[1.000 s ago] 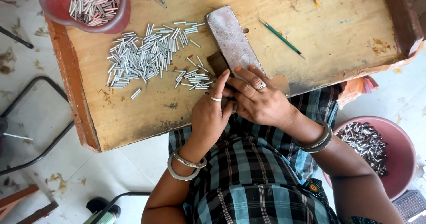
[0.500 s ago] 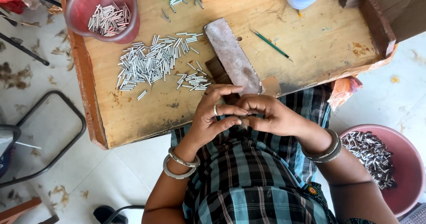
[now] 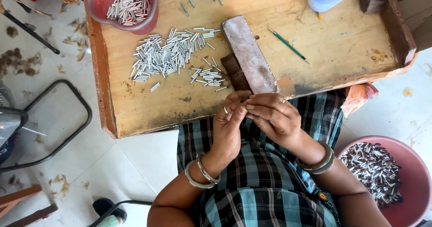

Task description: Assembling or preparing small metal pins or components on a workbench.

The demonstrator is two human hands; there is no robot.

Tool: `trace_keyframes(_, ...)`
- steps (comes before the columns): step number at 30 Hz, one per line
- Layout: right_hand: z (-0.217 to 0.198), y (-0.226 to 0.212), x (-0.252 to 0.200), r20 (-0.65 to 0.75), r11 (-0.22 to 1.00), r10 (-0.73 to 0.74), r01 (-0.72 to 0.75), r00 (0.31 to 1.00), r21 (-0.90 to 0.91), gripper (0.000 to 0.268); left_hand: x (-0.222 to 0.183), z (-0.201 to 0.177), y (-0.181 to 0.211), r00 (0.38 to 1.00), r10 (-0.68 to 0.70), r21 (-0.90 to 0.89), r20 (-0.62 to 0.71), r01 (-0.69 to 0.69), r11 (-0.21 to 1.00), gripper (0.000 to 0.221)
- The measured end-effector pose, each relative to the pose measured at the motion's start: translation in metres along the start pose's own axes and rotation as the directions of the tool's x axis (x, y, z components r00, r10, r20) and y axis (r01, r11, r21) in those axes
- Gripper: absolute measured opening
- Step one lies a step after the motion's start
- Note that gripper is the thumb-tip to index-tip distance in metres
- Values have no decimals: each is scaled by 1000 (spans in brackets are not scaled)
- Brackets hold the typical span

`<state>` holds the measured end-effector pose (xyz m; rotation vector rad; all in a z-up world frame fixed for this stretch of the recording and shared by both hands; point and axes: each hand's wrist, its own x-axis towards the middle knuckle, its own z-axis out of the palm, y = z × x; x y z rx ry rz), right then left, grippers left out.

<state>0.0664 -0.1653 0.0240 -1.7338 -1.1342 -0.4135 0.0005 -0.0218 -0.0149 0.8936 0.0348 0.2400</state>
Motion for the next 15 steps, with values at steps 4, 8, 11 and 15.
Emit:
trace_keyframes(4, 10, -1, 4, -62, 998, -64, 63, 996, -19, 33, -6, -15, -2, 999, -45, -29, -10, 44, 999, 14)
trace_keyframes(8, 24, 6, -1, 2, 1000, 21, -21, 1000, 1, 23, 14, -42, 34, 993, -63, 449, 96, 13, 893, 17)
trace_keyframes(11, 26, 10, 1, 64, 996, 86, -87, 994, 15, 19, 35, -93, 75, 971, 201, 952, 128, -177, 250, 19)
trace_keyframes(15, 24, 18, 4, 88, 991, 134, -135, 987, 10, 17, 54, -160, 120, 878, 460, 950, 134, 18, -311, 12)
